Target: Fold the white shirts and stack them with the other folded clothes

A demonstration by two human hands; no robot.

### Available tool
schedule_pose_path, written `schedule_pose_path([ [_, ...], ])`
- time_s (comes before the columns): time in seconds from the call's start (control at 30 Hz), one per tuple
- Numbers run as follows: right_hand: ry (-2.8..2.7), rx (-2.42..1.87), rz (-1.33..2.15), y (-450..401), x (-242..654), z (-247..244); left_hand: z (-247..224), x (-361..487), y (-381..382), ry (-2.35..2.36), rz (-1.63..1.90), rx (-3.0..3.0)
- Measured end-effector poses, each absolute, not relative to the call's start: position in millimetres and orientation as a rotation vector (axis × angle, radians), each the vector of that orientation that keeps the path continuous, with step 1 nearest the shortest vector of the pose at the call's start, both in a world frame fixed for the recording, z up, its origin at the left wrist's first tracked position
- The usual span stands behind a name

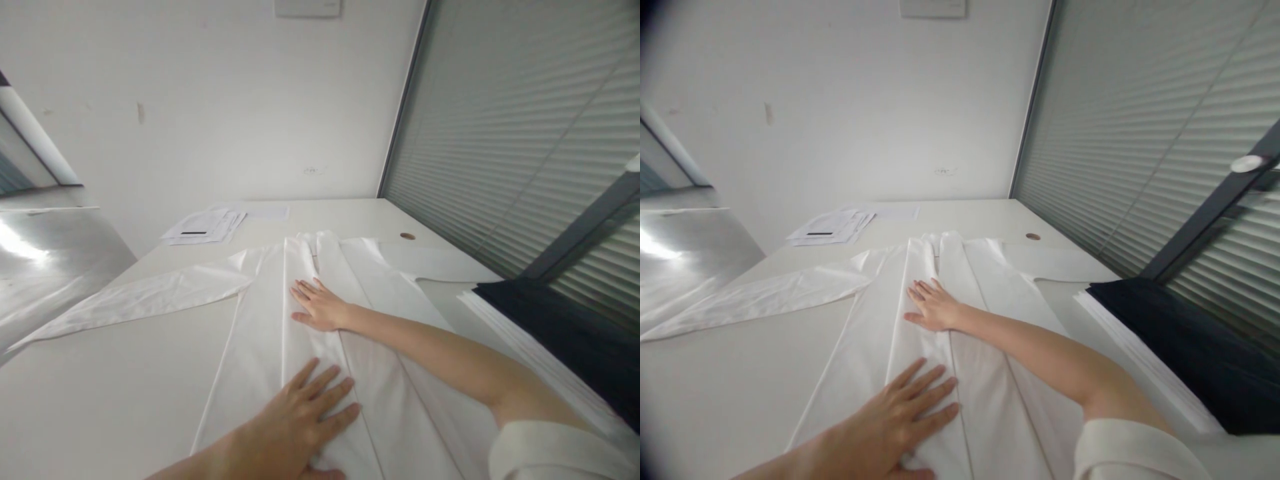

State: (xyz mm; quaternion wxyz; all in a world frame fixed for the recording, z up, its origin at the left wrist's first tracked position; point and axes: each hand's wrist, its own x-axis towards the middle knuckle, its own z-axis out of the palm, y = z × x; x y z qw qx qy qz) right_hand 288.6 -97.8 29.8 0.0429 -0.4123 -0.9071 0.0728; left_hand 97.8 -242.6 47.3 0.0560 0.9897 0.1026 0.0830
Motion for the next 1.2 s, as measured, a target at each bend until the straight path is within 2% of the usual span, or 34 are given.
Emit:
schedule_pose_path([
  [0.2, -2.814, -1.067, 0.373, -174, 312, 38, 57, 101, -258, 0.132, 0.259, 3.114],
  [0.43, -2.835, -0.942, 0.471, -262, 330, 48, 16, 122, -295, -0.211, 0.541, 3.311],
  [0.6, -2.834, -0.911, 0.478, -300, 343, 55, 33, 120, -303, -0.289, 0.32, 3.13],
  [0.8, -2.824, -0.91, 0.155, -312, 379, 54, 72, 116, -304, -0.229, 0.027, 2.851],
  [1.0, -2.779, -1.064, -0.232, -330, 421, 54, 96, 101, -283, -0.022, 0.125, 2.847],
  [1.2, -2.806, -1.002, -0.322, -358, 441, 61, 102, 68, -278, 0.13, -0.031, 2.874],
])
